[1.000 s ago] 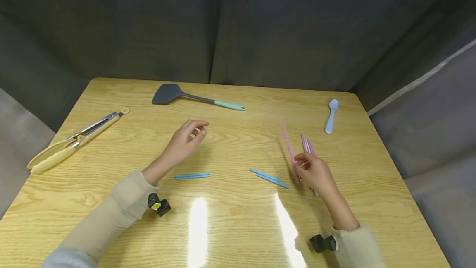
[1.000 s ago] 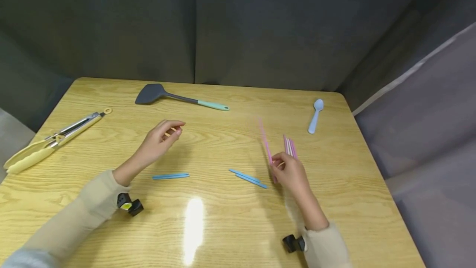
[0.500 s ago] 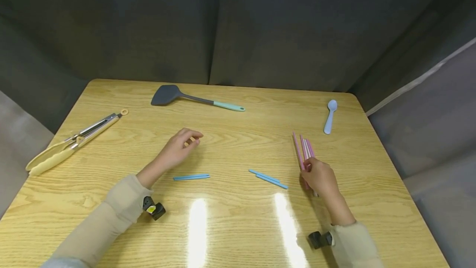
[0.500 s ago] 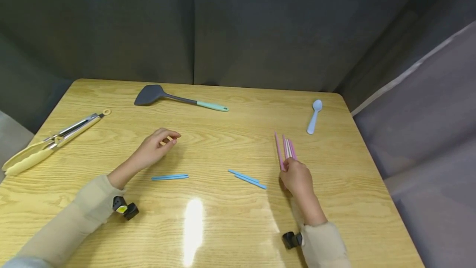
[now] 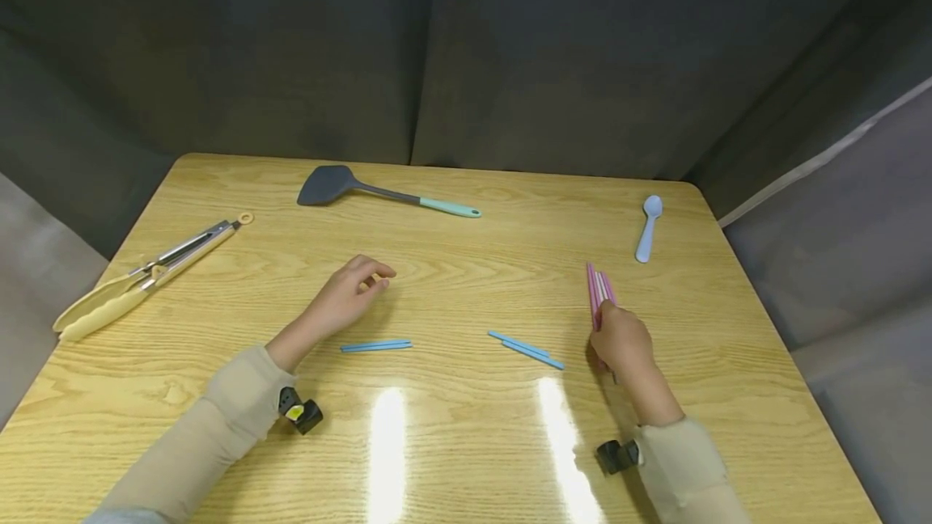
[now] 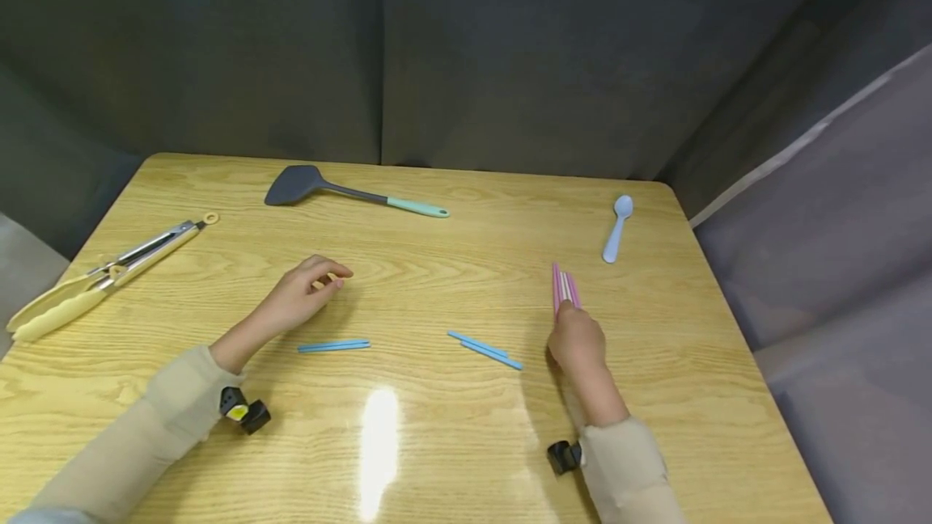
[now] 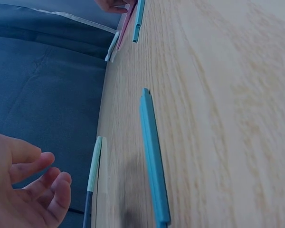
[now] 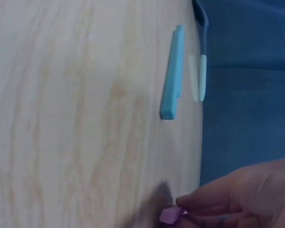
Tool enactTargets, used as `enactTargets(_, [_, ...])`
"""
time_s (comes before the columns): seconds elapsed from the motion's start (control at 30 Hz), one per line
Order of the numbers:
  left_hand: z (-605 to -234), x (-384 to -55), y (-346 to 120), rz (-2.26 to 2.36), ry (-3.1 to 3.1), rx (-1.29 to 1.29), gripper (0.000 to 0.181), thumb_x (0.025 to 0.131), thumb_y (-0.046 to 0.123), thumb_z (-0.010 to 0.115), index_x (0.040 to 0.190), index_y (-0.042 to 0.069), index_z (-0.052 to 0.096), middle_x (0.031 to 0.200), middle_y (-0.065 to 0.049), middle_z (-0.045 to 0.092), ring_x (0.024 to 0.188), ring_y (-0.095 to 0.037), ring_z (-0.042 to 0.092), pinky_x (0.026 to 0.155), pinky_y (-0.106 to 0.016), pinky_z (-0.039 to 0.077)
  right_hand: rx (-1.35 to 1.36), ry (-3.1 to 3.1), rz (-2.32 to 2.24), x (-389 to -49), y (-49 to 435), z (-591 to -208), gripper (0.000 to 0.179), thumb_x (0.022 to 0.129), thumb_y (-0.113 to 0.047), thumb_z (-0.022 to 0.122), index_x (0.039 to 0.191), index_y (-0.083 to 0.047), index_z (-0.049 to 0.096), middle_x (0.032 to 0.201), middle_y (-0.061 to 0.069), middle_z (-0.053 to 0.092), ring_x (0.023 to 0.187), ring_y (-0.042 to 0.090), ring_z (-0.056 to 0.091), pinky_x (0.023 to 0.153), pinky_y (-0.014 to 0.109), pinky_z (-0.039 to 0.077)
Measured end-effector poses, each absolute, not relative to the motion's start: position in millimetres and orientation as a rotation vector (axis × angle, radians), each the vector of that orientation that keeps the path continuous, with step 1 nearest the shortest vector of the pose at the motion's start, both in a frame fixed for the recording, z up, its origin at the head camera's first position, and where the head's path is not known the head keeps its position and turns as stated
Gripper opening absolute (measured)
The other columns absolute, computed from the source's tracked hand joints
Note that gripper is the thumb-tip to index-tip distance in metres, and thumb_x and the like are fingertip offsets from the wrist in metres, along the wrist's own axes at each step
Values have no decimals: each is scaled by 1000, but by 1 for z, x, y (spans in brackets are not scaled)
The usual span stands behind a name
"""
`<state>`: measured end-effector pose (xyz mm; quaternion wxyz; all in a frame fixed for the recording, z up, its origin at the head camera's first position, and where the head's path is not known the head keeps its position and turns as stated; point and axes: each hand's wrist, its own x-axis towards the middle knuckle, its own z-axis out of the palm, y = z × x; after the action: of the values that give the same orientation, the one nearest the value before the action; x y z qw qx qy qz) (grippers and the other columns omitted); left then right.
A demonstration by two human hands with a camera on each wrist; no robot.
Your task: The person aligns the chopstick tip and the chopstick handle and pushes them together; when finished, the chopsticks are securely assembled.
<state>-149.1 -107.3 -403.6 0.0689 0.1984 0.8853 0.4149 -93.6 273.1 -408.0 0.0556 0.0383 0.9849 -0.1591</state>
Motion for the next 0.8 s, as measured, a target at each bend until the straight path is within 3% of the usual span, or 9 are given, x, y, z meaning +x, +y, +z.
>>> enactTargets(0.23, [-404, -147, -109, 1237, 2666, 619, 23, 93, 15, 49, 109, 3, 60, 107, -9, 55, 90, -23, 52, 74, -38, 45, 105, 3043, -358, -96, 271, -412, 8, 81, 1, 52, 78, 7, 49, 62, 19, 52, 51, 28, 51, 43, 37, 43])
enactTargets(0.47, [-409, -140, -111, 1041, 2620, 704, 18, 91, 14, 53, 104, 6, 63, 95, -4, 60, 82, -15, 53, 70, -32, 45, 92, 3058, -304, -99, 270, -411, 6, 79, -1, 55, 81, 3, 51, 68, 16, 55, 53, 28, 53, 43, 40, 42])
enactTargets(0.63, [-414, -130, -109, 874, 2651, 813, 15, 89, 12, 56, 99, 7, 65, 89, 1, 60, 78, -10, 54, 67, -27, 46, -200, 3060, -487, -102, 257, -415, 21, 84, -15, 61, 98, 0, 59, 75, 6, 58, 54, 13, 50, 44, 28, 41])
enactTargets(0.8, [-418, -121, -108, 779, 2709, 884, 12, 87, 14, 59, 94, 8, 67, 85, 3, 59, 76, -10, 54, 66, -26, 47, -519, 2922, -631, -99, 239, -420, 20, 82, -19, 66, 97, -5, 64, 76, -4, 52, 64, 8, 47, 53, 21, 41])
